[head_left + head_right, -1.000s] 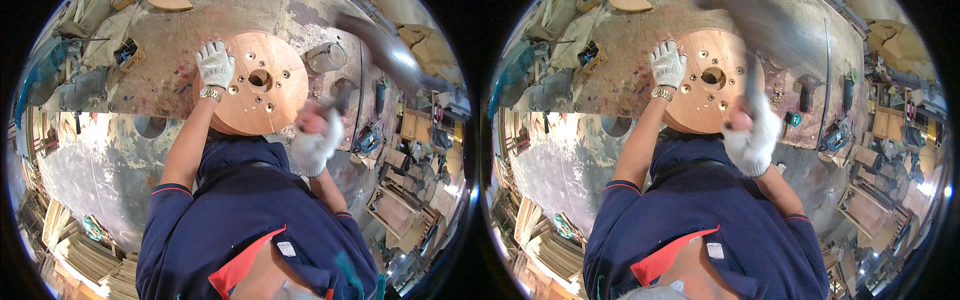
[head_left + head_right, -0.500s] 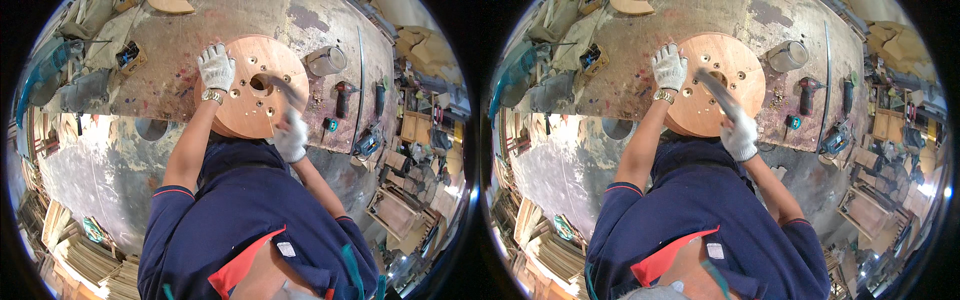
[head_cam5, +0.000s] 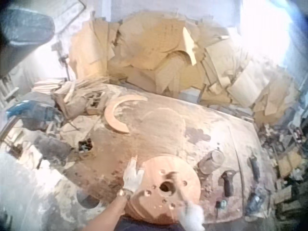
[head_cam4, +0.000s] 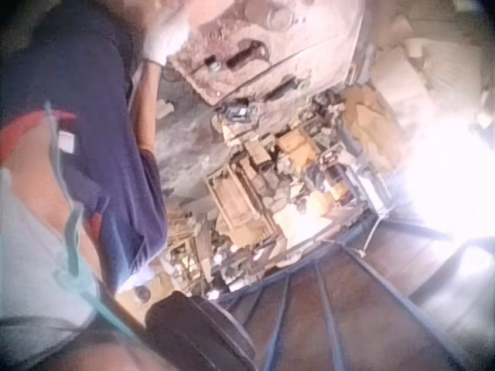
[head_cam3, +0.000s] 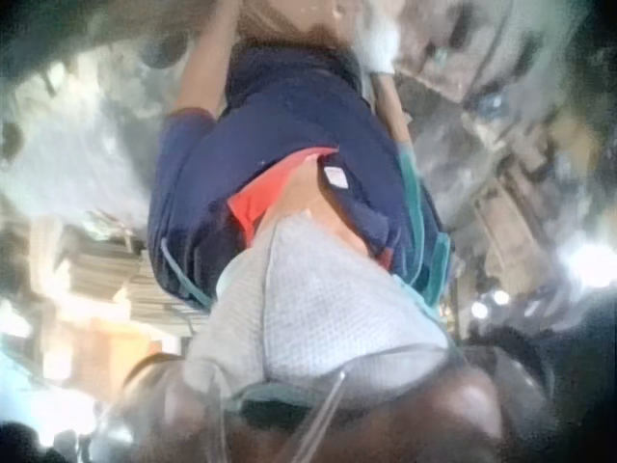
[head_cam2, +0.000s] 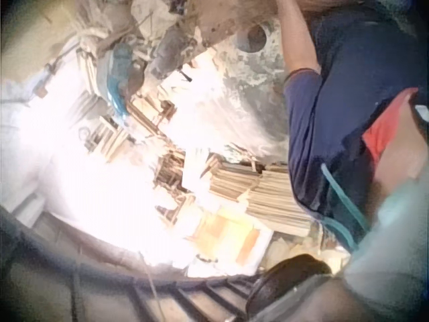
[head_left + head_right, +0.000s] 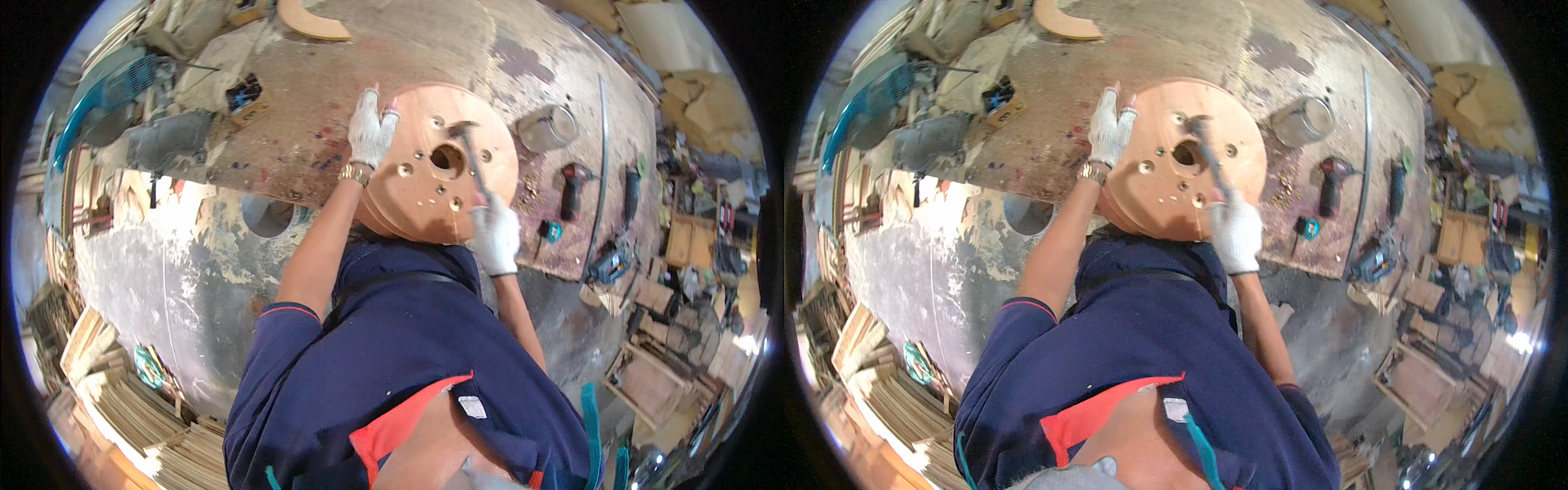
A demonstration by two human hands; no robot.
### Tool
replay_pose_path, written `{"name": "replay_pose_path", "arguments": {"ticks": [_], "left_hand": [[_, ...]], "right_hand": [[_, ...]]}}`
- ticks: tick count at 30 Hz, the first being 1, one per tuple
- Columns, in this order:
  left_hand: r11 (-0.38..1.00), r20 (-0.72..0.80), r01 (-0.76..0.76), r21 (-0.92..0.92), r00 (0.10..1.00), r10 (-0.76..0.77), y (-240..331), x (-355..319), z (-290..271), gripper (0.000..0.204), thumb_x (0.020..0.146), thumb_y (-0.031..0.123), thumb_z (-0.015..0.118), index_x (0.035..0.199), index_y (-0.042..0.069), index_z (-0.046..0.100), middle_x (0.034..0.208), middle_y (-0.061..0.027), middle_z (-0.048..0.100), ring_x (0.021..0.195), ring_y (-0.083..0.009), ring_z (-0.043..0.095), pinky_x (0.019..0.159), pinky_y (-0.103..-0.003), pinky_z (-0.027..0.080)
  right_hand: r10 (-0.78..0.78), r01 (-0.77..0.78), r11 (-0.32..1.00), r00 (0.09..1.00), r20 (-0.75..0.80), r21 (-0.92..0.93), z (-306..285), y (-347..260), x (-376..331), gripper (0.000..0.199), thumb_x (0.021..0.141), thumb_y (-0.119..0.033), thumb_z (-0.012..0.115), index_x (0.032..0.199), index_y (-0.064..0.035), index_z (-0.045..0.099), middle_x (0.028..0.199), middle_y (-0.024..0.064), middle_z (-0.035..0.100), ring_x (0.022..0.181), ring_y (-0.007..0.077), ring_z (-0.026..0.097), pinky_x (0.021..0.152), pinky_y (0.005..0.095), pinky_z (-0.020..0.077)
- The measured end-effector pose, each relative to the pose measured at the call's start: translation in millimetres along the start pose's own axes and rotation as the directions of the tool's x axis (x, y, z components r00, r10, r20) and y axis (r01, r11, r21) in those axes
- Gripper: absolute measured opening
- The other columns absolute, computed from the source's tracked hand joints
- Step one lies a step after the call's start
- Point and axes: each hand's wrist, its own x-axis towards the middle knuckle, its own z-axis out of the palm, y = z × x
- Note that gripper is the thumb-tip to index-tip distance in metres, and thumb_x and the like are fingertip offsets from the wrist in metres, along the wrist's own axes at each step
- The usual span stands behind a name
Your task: The person uses a hammer to tap small metal fasteners into pre-drilled holes on circular wooden discs. They repeatedly pick up fasteners from a nearby container and insert them into the holes, tapping each one flush with the surface. The person works on multiple discs, stacking them as they complete each one.
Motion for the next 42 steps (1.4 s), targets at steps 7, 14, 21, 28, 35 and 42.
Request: {"name": "replay_pose_path", "arguments": {"ticks": [7,14,21,28,35,42], "left_hand": [[0.983,0.048,0.170,-0.074,0.985,-0.167,-15.1,-81.1,-50.5,0.056,0.099,0.036,0.065,0.137,-0.003,0.055,0.130,-0.0241,0.063,0.120,-0.0372,0.061,0.103,-0.043,0.047],[0.800,0.084,0.500,-0.331,0.860,-0.503,-16.4,-119.7,-71.4,0.052,0.098,0.040,0.067,0.125,-0.003,0.059,0.114,-0.0178,0.069,0.098,-0.0315,0.066,0.087,-0.040,0.052],[0.322,0.060,0.476,-0.818,0.628,-0.776,-137.4,-133.9,-143.2,0.036,0.101,0.030,0.065,0.123,0.001,0.065,0.112,-0.0074,0.069,0.098,-0.0185,0.066,0.086,-0.034,0.055],[0.380,-0.279,0.234,-0.895,0.372,-0.885,-222.4,-199.7,-173.7,0.037,0.102,0.022,0.059,0.131,-0.001,0.062,0.128,-0.0131,0.065,0.112,-0.0256,0.064,0.097,-0.042,0.053],[0.539,-0.463,0.374,-0.754,0.279,-0.841,-226.0,-199.0,-145.8,0.046,0.103,0.026,0.056,0.140,-0.002,0.050,0.135,-0.0147,0.059,0.119,-0.0293,0.059,0.104,-0.046,0.048],[0.558,-0.226,0.707,-0.435,0.514,-0.827,-180.9,-210.5,-120.1,0.069,0.104,0.044,0.055,0.150,-0.003,0.034,0.146,-0.0223,0.048,0.127,-0.0333,0.053,0.105,-0.044,0.046]], "right_hand": [[0.247,-0.239,0.967,0.965,-0.091,0.090,18.7,78.4,27.5,0.040,0.104,-0.032,0.055,0.120,0.0025,0.066,0.105,0.0262,0.067,0.092,0.0438,0.067,0.079,0.0484,0.0525],[0.025,0.011,0.980,0.984,-0.177,0.201,37.1,32.4,34.7,0.043,0.106,-0.037,0.054,0.099,0.0039,0.065,0.067,0.0101,0.056,0.064,0.0152,0.049,0.059,0.0359,0.0438],[-0.130,-0.032,0.725,0.974,0.183,0.688,66.7,-17.8,38.1,0.046,0.108,-0.035,0.050,0.130,0.0031,0.065,0.104,0.0067,0.073,0.095,0.0117,0.063,0.082,0.0283,0.0500],[-0.119,-0.074,0.859,0.934,0.337,0.507,40.0,-17.9,27.3,0.044,0.108,-0.034,0.049,0.134,-0.0021,0.064,0.113,0.0092,0.073,0.100,0.0128,0.063,0.083,0.0278,0.0505],[0.057,-0.198,0.765,0.969,0.242,0.613,47.7,15.8,16.1,0.041,0.107,-0.035,0.053,0.120,-0.0008,0.071,0.087,0.0026,0.066,0.079,0.0081,0.057,0.071,0.0255,0.0477],[0.186,-0.231,0.725,0.973,0.139,0.648,24.6,33.3,4.6,0.041,0.106,-0.035,0.055,0.112,0.0015,0.072,0.086,0.0046,0.070,0.080,0.0104,0.062,0.071,0.0270,0.0503]]}}
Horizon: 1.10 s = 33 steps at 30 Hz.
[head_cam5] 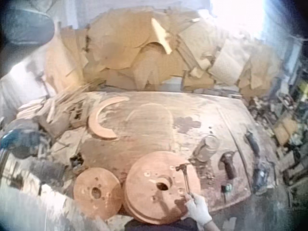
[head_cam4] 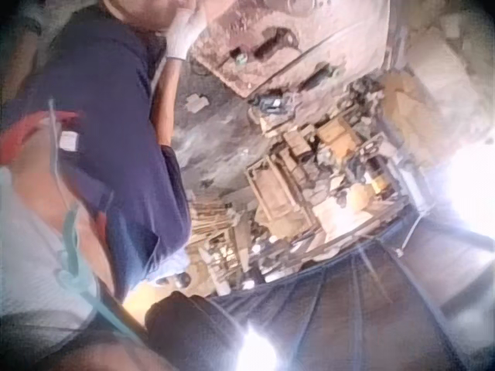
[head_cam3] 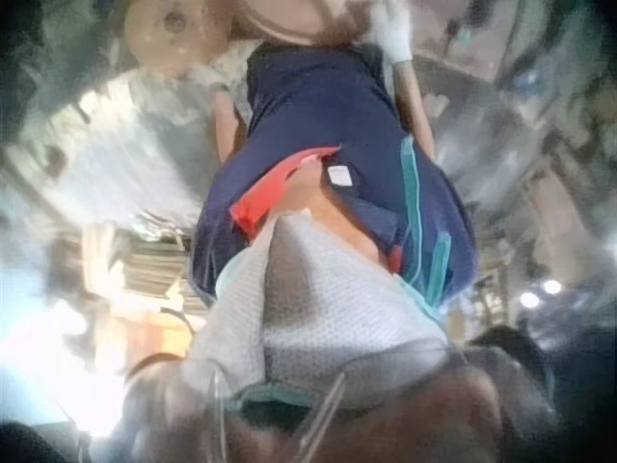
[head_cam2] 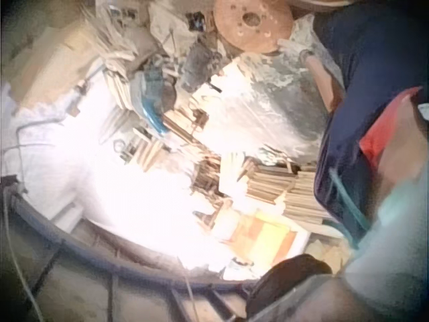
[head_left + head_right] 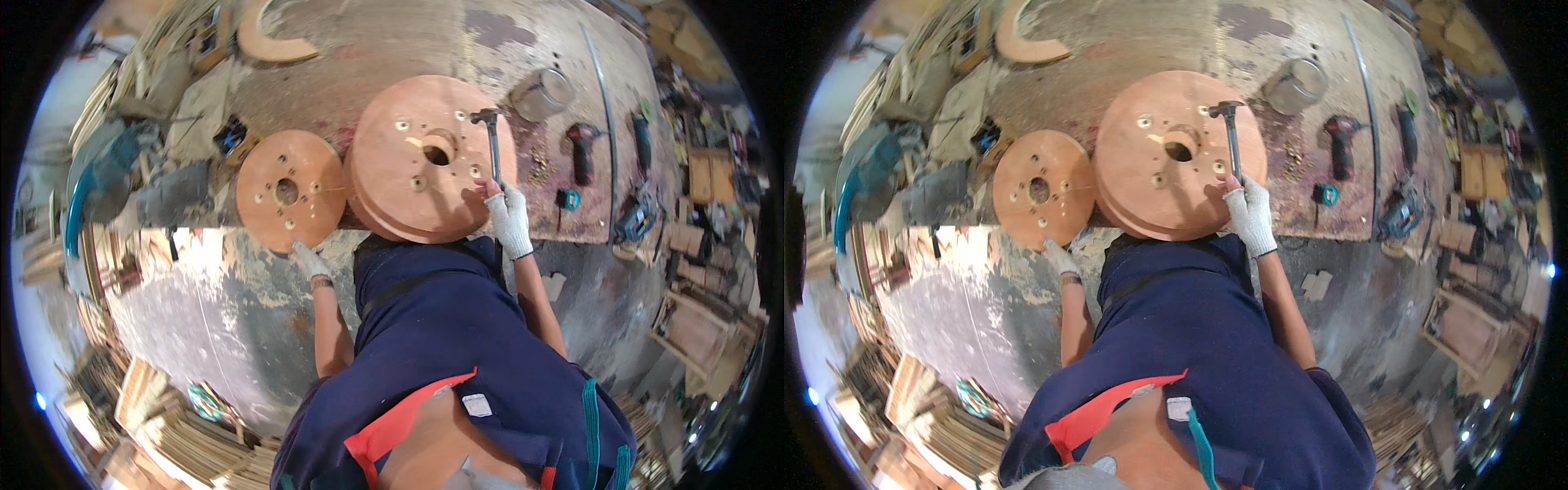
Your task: The person uses a hammer to tap small metal fasteners into pre-drilled holes on circular wooden discs. They repeatedly pick up fasteners from a nearby container and insert them into the holes, tapping each one flush with the surface. The person works on multiple discs, stacking them as they complete each one.
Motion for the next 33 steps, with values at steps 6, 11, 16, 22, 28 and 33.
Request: {"name": "replay_pose_path", "arguments": {"ticks": [6,11,16,22,28,33], "left_hand": [[0.821,0.087,-0.478,0.313,0.875,0.476,42.7,-16.7,35.7,0.073,0.102,0.042,0.058,0.147,-0.012,0.035,0.145,-0.0318,0.048,0.129,-0.0466,0.052,0.105,-0.051,0.046],[0.140,0.352,-0.977,-0.159,0.077,0.933,133.2,-129.8,142.1,0.047,0.092,0.024,0.070,0.133,0.002,0.062,0.128,-0.0198,0.065,0.121,-0.0373,0.059,0.107,-0.049,0.043],[0.137,0.824,-0.874,-0.465,-0.371,0.428,192.4,-286.2,241.3,0.015,0.086,0.016,0.068,0.096,0.006,0.069,0.095,-0.0142,0.067,0.097,-0.0365,0.063,0.089,-0.049,0.049],[-0.047,0.978,-0.977,-0.209,-0.210,0.009,84.5,-341.8,370.6,0.032,0.087,0.027,0.068,0.109,0.004,0.062,0.104,-0.0177,0.066,0.102,-0.0381,0.066,0.086,-0.049,0.054],[-0.008,0.994,-1.000,0.027,0.026,0.105,42.6,-353.0,389.0,0.038,0.087,0.030,0.075,0.114,0.007,0.061,0.117,-0.0190,0.062,0.105,-0.0370,0.068,0.085,-0.050,0.056],[0.027,0.980,-0.996,0.086,0.089,0.176,36.0,-351.4,383.5,0.037,0.086,0.025,0.073,0.114,0.005,0.059,0.122,-0.0163,0.059,0.103,-0.0384,0.068,0.086,-0.050,0.056]], "right_hand": [[0.020,-0.030,0.999,0.960,-0.278,-0.030,-43.1,40.2,-12.5,0.037,0.103,-0.033,0.060,0.106,0.0018,0.072,0.082,0.0055,0.069,0.077,0.0105,0.060,0.070,0.0289,0.0501],[0.129,-0.169,0.985,0.827,-0.548,-0.023,-78.6,73.9,-37.0,0.043,0.097,-0.040,0.070,0.087,0.0017,0.065,0.068,0.0055,0.060,0.065,0.0105,0.051,0.060,0.0323,0.0437],[0.241,-0.282,0.958,0.727,-0.643,0.040,-107.4,77.3,-75.4,0.040,0.096,-0.038,0.071,0.093,0.0018,0.069,0.070,0.0057,0.063,0.066,0.0105,0.054,0.062,0.0317,0.0457],[0.273,-0.286,0.952,0.635,-0.723,0.108,-122.4,90.0,-126.5,0.033,0.095,-0.031,0.074,0.100,0.0015,0.072,0.073,0.0043,0.065,0.068,0.0091,0.056,0.063,0.0297,0.0469],[0.406,-0.271,0.913,0.556,-0.726,0.303,-127.2,125.5,-168.3,0.032,0.096,-0.030,0.073,0.099,0.0020,0.072,0.077,0.0021,0.067,0.071,0.0087,0.056,0.066,0.0279,0.0464],[0.375,-0.320,0.923,0.610,-0.698,0.216,-138.5,133.2,-169.6,0.030,0.098,-0.028,0.071,0.098,0.0018,0.071,0.079,0.0029,0.069,0.073,0.0090,0.057,0.068,0.0286,0.0476]]}}
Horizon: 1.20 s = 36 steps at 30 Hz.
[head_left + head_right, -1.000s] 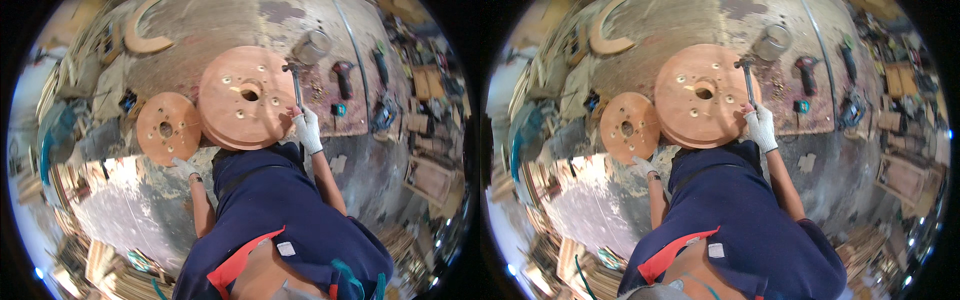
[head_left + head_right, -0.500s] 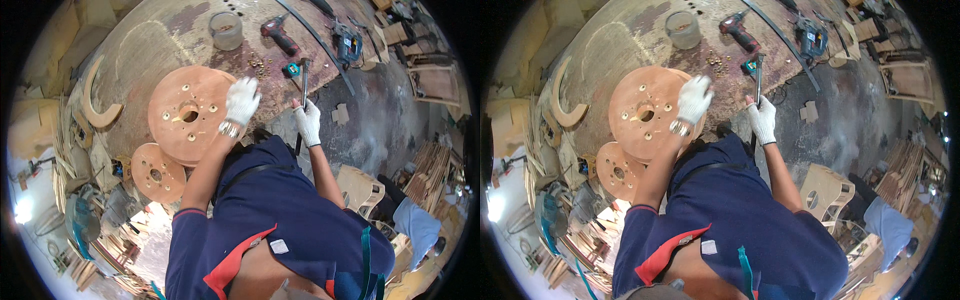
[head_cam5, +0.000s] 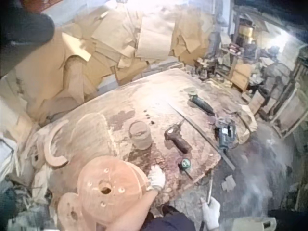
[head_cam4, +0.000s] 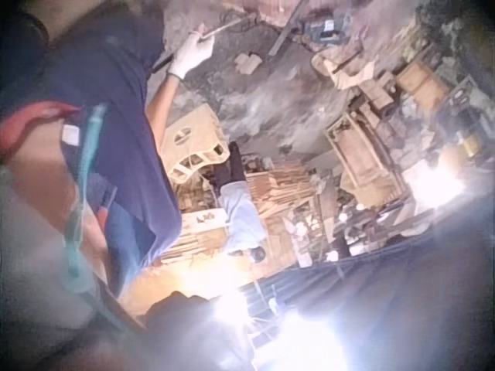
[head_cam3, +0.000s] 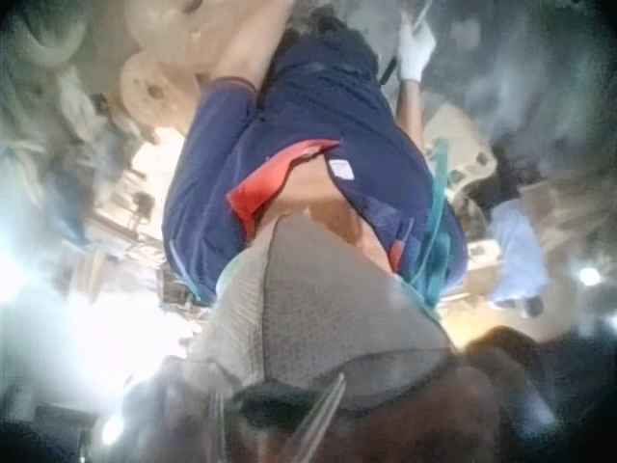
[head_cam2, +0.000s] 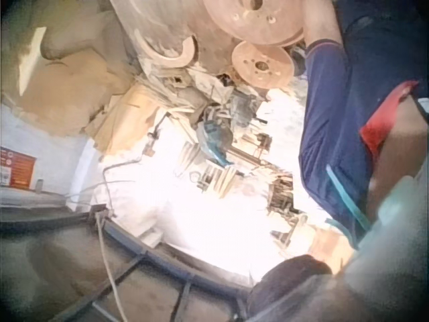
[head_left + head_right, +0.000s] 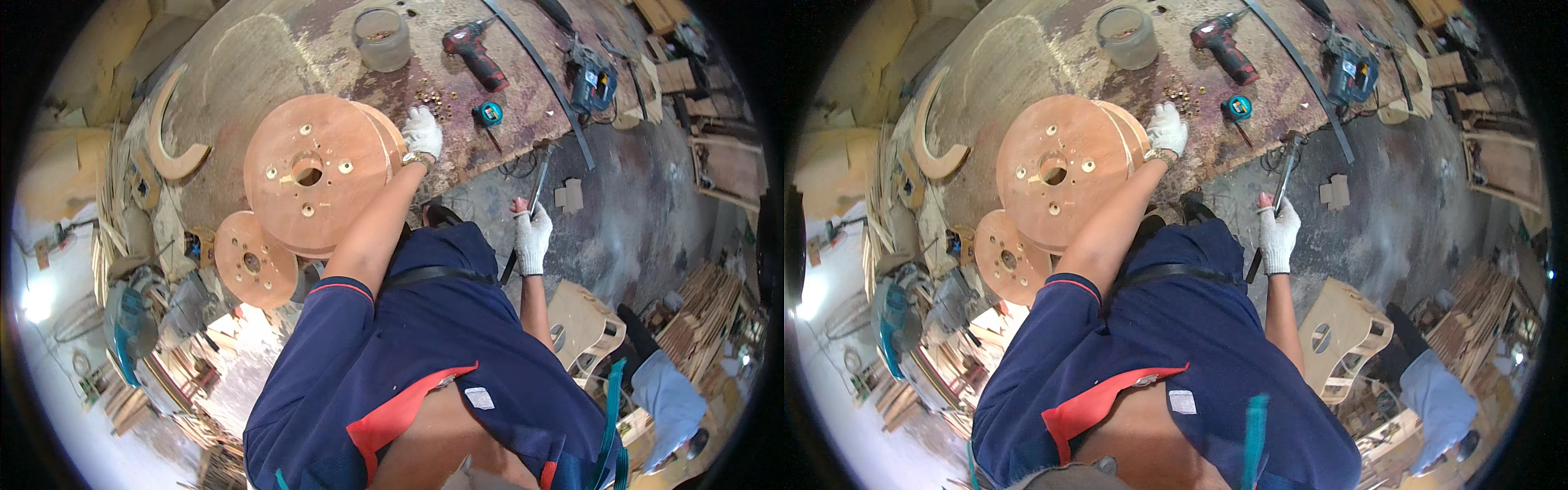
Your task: The person uses a hammer to tap small metal fasteners into pre-drilled holes on circular wooden discs. They repeatedly pick up fasteners from a nearby container and insert them into the holes, tapping each one flush with the surface. The person works on multiple discs, stacking them as they complete each one.
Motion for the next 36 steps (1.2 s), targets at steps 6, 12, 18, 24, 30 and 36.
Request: {"name": "replay_pose_path", "arguments": {"ticks": [6,12,18,24,30,36], "left_hand": [[0.909,-0.023,-0.160,-0.385,0.986,0.163,13.4,-33.8,-72.5,0.025,0.083,0.024,0.073,0.098,0.006,0.065,0.098,-0.0177,0.071,0.095,-0.0371,0.069,0.083,-0.047,0.053],[0.922,-0.397,-0.224,-0.317,0.914,0.085,-85.1,-108.0,-160.2,0.013,0.080,0.013,0.074,0.088,0.004,0.069,0.085,-0.0131,0.066,0.076,-0.0287,0.067,0.070,-0.038,0.052],[0.942,-0.435,-0.181,-0.283,0.900,0.042,-169.4,-149.0,-173.0,0.016,0.077,0.011,0.075,0.089,0.004,0.067,0.087,-0.0133,0.063,0.082,-0.0333,0.064,0.074,-0.042,0.051],[0.968,-0.500,-0.252,-0.003,0.839,0.217,-173.1,-155.0,-165.2,0.016,0.076,0.010,0.074,0.089,0.008,0.066,0.089,-0.0097,0.061,0.087,-0.0320,0.061,0.077,-0.044,0.050],[0.950,-0.540,-0.312,0.021,0.796,0.273,-180.9,-150.3,-160.7,0.020,0.070,0.009,0.074,0.088,0.009,0.066,0.090,-0.0071,0.063,0.089,-0.0291,0.062,0.079,-0.043,0.050],[0.926,-0.500,-0.370,0.079,0.789,0.358,-184.7,-150.8,-153.5,0.021,0.071,0.011,0.075,0.090,0.010,0.068,0.095,-0.0045,0.066,0.094,-0.0253,0.063,0.085,-0.042,0.050]], "right_hand": [[-0.045,0.059,0.995,0.987,0.151,-0.086,9.5,-35.5,20.7,0.038,0.100,-0.034,0.069,0.108,0.0035,0.070,0.088,0.0063,0.073,0.084,0.0117,0.068,0.076,0.0271,0.0510],[-0.178,0.201,0.978,0.943,0.282,-0.054,44.0,-66.5,24.5,0.036,0.099,-0.031,0.070,0.108,0.0039,0.070,0.085,0.0033,0.072,0.079,0.0085,0.062,0.073,0.0255,0.0494],[-0.256,0.266,0.964,0.882,0.395,0.030,95.5,-98.2,5.0,0.026,0.096,-0.022,0.073,0.103,0.0025,0.071,0.074,-0.0030,0.060,0.067,0.0054,0.050,0.060,0.0256,0.0425],[-0.349,0.400,0.917,0.780,0.520,0.015,120.7,-120.4,-15.8,0.023,0.095,-0.022,0.073,0.100,0.0002,0.071,0.071,-0.0011,0.060,0.064,0.0063,0.048,0.059,0.0277,0.0429],[-0.318,0.404,0.915,0.753,0.575,-0.022,129.6,-134.6,-36.9,0.023,0.094,-0.022,0.073,0.099,0.0003,0.071,0.072,0.0038,0.065,0.065,0.0081,0.058,0.060,0.0289,0.0470],[-0.387,0.516,0.855,0.708,0.590,-0.060,134.8,-128.4,-42.6,0.024,0.090,-0.024,0.075,0.098,-0.0008,0.071,0.071,0.0096,0.065,0.065,0.0185,0.063,0.063,0.0346,0.0493]]}}
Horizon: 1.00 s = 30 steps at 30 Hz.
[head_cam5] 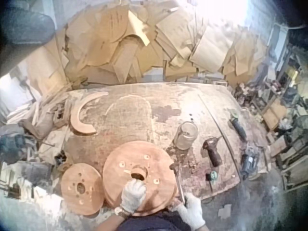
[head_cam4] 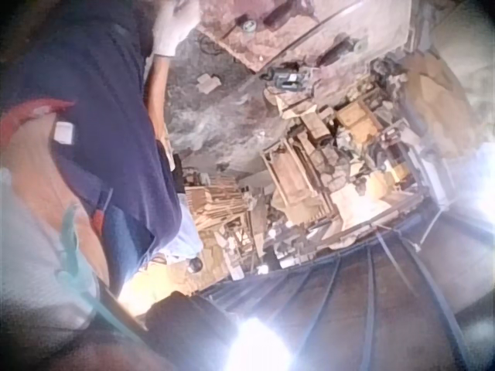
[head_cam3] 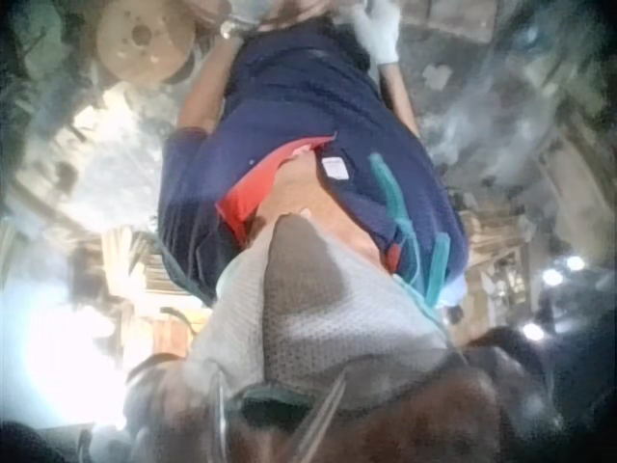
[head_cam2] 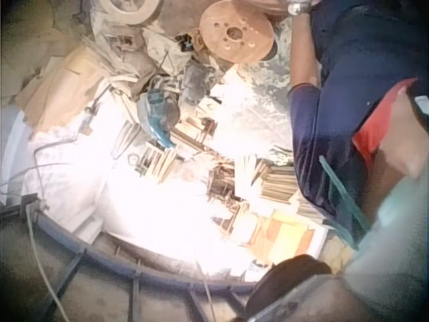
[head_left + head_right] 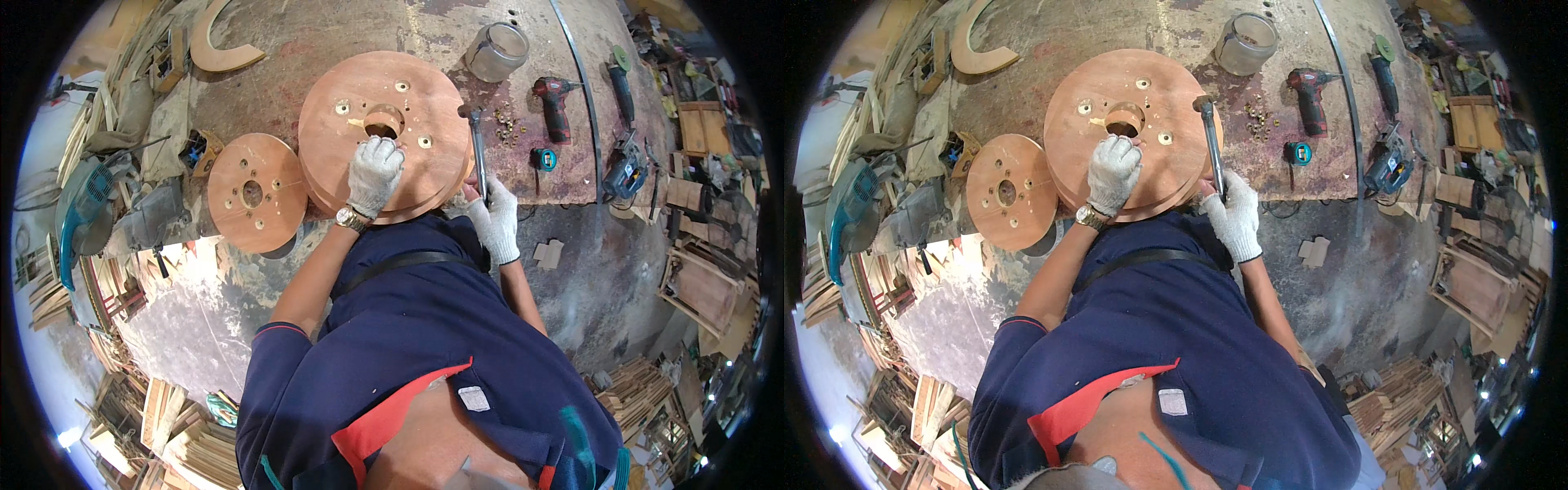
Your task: The person uses a hammer to tap small metal fasteners into pre-drilled holes on circular wooden discs. They repeatedly pick up fasteners from a nearby container and insert them into the holes, tapping each one flush with the surface. The person works on multiple discs, stacking them as they complete each one.
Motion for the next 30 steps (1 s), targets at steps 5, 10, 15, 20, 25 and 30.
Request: {"name": "replay_pose_path", "arguments": {"ticks": [5,10,15,20,25,30], "left_hand": [[0.991,0.025,-0.026,0.128,0.999,0.023,4.2,-1.7,3.2,0.024,0.074,0.019,0.073,0.094,0.008,0.067,0.102,-0.0077,0.065,0.101,-0.0282,0.061,0.088,-0.044,0.048],[0.989,0.182,0.035,0.146,0.981,-0.062,26.1,-7.1,-4.2,0.036,0.077,0.025,0.072,0.105,0.004,0.065,0.111,-0.0129,0.060,0.106,-0.0307,0.057,0.090,-0.044,0.045],[0.998,0.168,0.068,0.008,0.983,-0.068,23.9,-9.0,-15.6,0.048,0.083,0.027,0.071,0.118,-0.004,0.063,0.120,-0.0159,0.058,0.111,-0.0324,0.055,0.094,-0.045,0.045],[0.976,0.056,0.164,-0.142,0.986,-0.158,6.1,-2.5,-25.8,0.053,0.086,0.025,0.070,0.131,-0.003,0.060,0.119,-0.0181,0.060,0.112,-0.0334,0.058,0.096,-0.045,0.047],[0.872,-0.100,0.450,0.195,0.893,-0.438,-51.6,24.4,1.5,0.056,0.096,0.031,0.059,0.143,0.003,0.053,0.141,-0.0223,0.054,0.133,-0.0399,0.049,0.112,-0.054,0.037],[0.833,-0.186,0.452,0.319,0.892,-0.412,-51.1,29.8,20.9,0.053,0.099,0.035,0.057,0.142,0.005,0.053,0.150,-0.0240,0.047,0.143,-0.0442,0.039,0.118,-0.058,0.029]], "right_hand": [[-0.043,0.044,0.997,0.999,0.009,-0.070,2.4,-3.5,-2.4,0.022,0.089,-0.022,0.074,0.097,-0.0019,0.071,0.070,0.0127,0.063,0.065,0.0254,0.063,0.064,0.0373,0.0494],[-0.100,0.108,0.987,0.993,0.069,-0.120,0.7,-10.6,-1.7,0.022,0.090,-0.022,0.072,0.100,-0.0020,0.070,0.072,0.0146,0.064,0.066,0.0265,0.065,0.065,0.0385,0.0503],[-0.028,0.034,0.996,0.997,0.078,-0.084,6.4,-24.4,4.0,0.029,0.096,-0.028,0.066,0.107,-0.0009,0.067,0.072,0.0166,0.064,0.065,0.0251,0.065,0.064,0.0387,0.0501],[-0.104,0.109,0.994,0.986,0.127,-0.028,3.3,-49.0,12.0,0.033,0.103,-0.033,0.058,0.109,-0.0010,0.065,0.064,0.0130,0.055,0.056,0.0199,0.055,0.057,0.0371,0.0453],[-0.392,0.389,0.906,0.920,-0.016,0.170,-18.0,-132.9,10.7,0.028,0.104,-0.028,0.056,0.104,-0.0014,0.065,0.069,0.0092,0.058,0.058,0.0180,0.062,0.057,0.0315,0.0476],[-0.453,0.347,0.820,0.879,0.147,0.455,-13.9,-12.0,0.0,0.023,0.099,-0.020,0.056,0.081,-0.0076,0.060,0.070,0.0112,0.055,0.062,0.0281,0.054,0.057,0.0367,0.0427]]}}
